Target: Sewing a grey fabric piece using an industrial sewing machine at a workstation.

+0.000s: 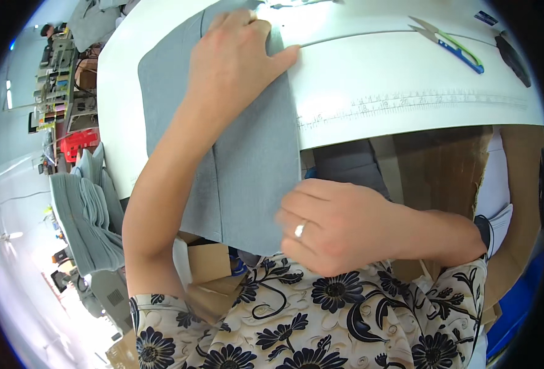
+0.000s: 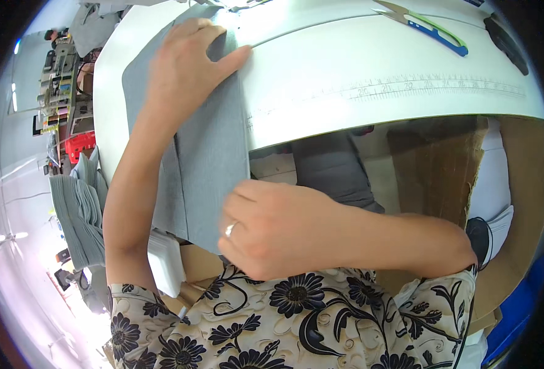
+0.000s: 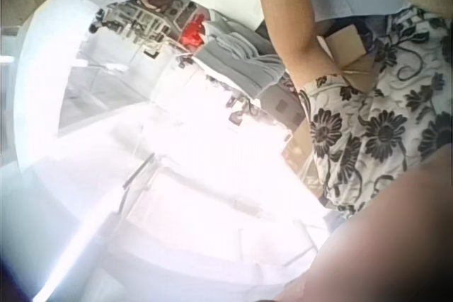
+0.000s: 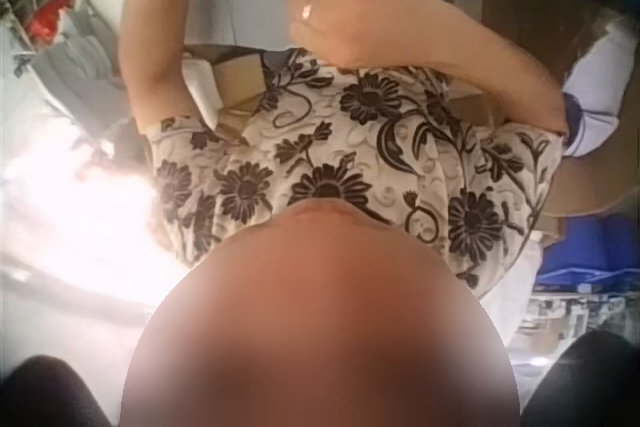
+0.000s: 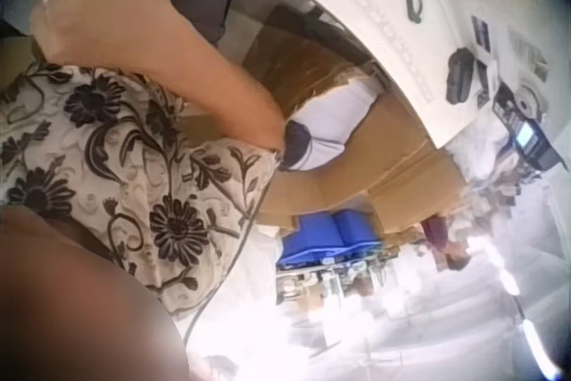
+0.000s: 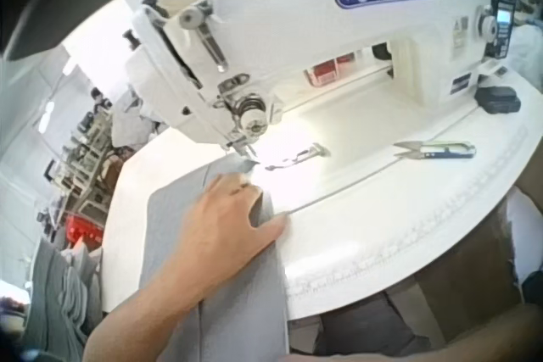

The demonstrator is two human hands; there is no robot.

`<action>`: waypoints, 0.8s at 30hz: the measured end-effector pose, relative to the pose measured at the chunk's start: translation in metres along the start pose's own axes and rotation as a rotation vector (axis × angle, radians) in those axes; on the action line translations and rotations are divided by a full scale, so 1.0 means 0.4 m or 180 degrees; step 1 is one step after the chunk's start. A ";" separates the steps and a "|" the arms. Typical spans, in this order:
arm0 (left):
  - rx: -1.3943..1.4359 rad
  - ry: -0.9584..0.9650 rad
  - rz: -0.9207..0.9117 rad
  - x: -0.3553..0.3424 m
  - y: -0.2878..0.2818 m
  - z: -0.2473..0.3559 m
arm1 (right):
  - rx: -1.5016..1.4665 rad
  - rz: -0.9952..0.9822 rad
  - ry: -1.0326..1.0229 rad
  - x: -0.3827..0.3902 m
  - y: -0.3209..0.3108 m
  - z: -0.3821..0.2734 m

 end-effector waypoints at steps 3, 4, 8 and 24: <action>-0.0022 -0.0086 -0.0140 -0.014 -0.007 0.002 | 0.0075 -0.0006 -0.0119 -0.024 0.007 -0.006; -0.0009 -0.0094 -0.0165 -0.015 -0.004 -0.001 | 0.0062 -0.0003 -0.0126 -0.030 0.011 -0.004; 0.0603 -0.0062 -0.0205 -0.009 -0.010 -0.038 | -0.0003 0.0128 -0.0171 -0.043 0.017 -0.004; -0.0242 0.0020 -0.0015 0.007 -0.007 0.032 | 0.0200 0.0177 -0.0090 -0.084 0.021 -0.031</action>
Point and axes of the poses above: each hand's wrist, its own x-axis away from the middle knuckle, its own y-axis out of the palm, z = x × y, the point moved 5 cm from there along -x, towards the middle knuckle, and after that the axes turned 12 degrees about -z, right-handed, at the moved point
